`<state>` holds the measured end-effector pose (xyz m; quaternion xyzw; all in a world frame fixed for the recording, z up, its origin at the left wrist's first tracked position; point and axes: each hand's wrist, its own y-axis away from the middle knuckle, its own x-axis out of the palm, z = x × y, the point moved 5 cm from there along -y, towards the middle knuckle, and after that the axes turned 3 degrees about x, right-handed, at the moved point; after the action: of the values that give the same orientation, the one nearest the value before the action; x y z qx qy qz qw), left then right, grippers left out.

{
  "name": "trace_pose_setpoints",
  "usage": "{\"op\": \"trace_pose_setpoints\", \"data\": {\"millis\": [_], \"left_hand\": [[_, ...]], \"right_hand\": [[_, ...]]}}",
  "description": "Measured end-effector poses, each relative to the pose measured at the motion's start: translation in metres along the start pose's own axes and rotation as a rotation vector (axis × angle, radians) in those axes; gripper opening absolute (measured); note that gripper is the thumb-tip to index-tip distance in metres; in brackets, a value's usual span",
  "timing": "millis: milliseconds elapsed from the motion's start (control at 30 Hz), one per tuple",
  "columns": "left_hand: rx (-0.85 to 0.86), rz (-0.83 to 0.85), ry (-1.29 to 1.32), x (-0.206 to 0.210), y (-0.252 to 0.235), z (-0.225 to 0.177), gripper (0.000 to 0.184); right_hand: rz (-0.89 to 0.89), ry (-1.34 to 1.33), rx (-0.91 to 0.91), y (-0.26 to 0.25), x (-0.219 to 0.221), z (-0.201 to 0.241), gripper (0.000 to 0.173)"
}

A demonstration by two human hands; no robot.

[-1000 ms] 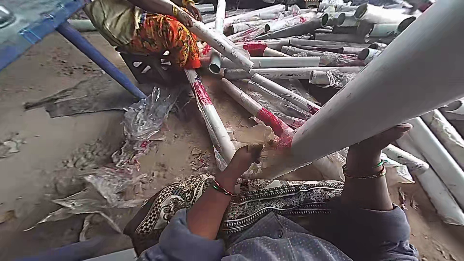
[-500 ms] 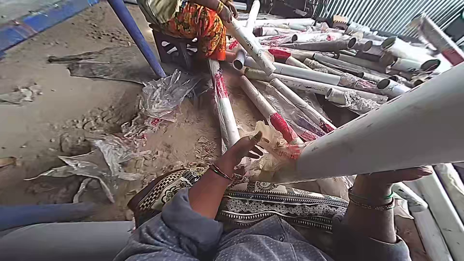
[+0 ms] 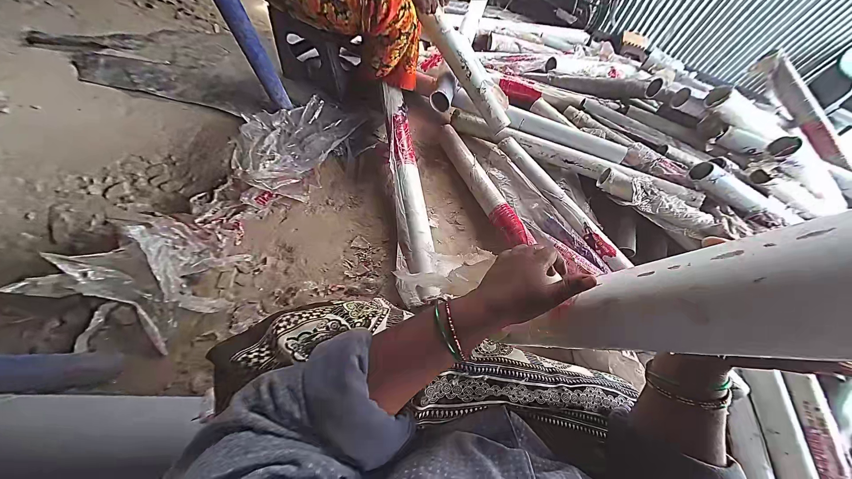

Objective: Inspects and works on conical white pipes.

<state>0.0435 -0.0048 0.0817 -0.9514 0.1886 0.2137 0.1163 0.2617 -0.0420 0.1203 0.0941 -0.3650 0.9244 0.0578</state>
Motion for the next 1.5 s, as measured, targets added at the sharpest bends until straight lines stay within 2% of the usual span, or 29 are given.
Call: {"op": "trace_pose_setpoints", "data": {"millis": [67,200,267,333,400,467,533,700,800,1000,1167,1300,1367,1467,1500], "left_hand": [[-0.052,0.205,0.008,0.021,-0.013,0.002,0.061],[0.063,0.210,0.229,0.039,-0.019,0.010,0.042],[0.077,0.194,0.363,0.044,-0.019,0.016,0.035],[0.074,0.152,0.411,0.046,-0.021,0.018,0.034],[0.061,0.122,0.389,0.047,-0.021,0.019,0.036],[0.075,0.094,0.354,0.049,-0.020,0.019,0.038],[0.076,0.097,0.316,0.050,-0.016,0.016,0.040],[0.050,0.092,0.318,0.052,-0.012,0.015,0.041],[0.006,0.106,0.365,0.051,-0.016,0.028,0.039],[-0.035,0.047,0.293,0.048,-0.020,0.050,0.040],[-0.064,0.007,0.245,0.051,-0.015,0.064,0.043],[-0.117,-0.030,0.228,0.053,-0.010,0.071,0.043],[-0.209,-0.033,0.196,0.057,-0.003,0.085,0.043],[-0.413,-0.019,0.085,0.061,0.014,0.128,0.047],[-0.438,-0.018,0.034,0.057,0.017,0.132,0.049]], "right_hand": [[-0.025,0.020,0.106,0.013,0.000,0.000,0.023],[0.001,0.014,0.201,0.025,-0.031,-0.013,0.020],[-0.058,0.025,0.160,0.020,-0.044,-0.016,0.025],[-0.081,0.089,0.028,0.004,-0.051,-0.012,0.038],[-0.236,0.099,-0.104,-0.017,-0.035,0.004,0.040],[-0.305,0.120,-0.131,-0.029,-0.038,0.014,0.047],[-0.347,0.220,-0.101,-0.033,-0.036,0.023,0.043],[-0.333,0.434,-0.110,-0.032,-0.035,0.034,0.037],[-0.355,0.349,-0.160,-0.030,-0.042,0.029,0.034],[-0.102,0.298,-0.133,-0.034,-0.036,0.026,0.035],[-0.073,0.401,-0.152,-0.033,-0.025,0.029,0.040],[-0.042,0.458,-0.171,-0.035,-0.024,0.029,0.063],[-0.036,0.439,-0.163,-0.037,-0.022,0.029,0.075],[-0.076,0.463,-0.127,-0.042,-0.013,0.028,0.113],[-0.083,0.479,-0.123,-0.044,-0.012,0.027,0.120]]}}
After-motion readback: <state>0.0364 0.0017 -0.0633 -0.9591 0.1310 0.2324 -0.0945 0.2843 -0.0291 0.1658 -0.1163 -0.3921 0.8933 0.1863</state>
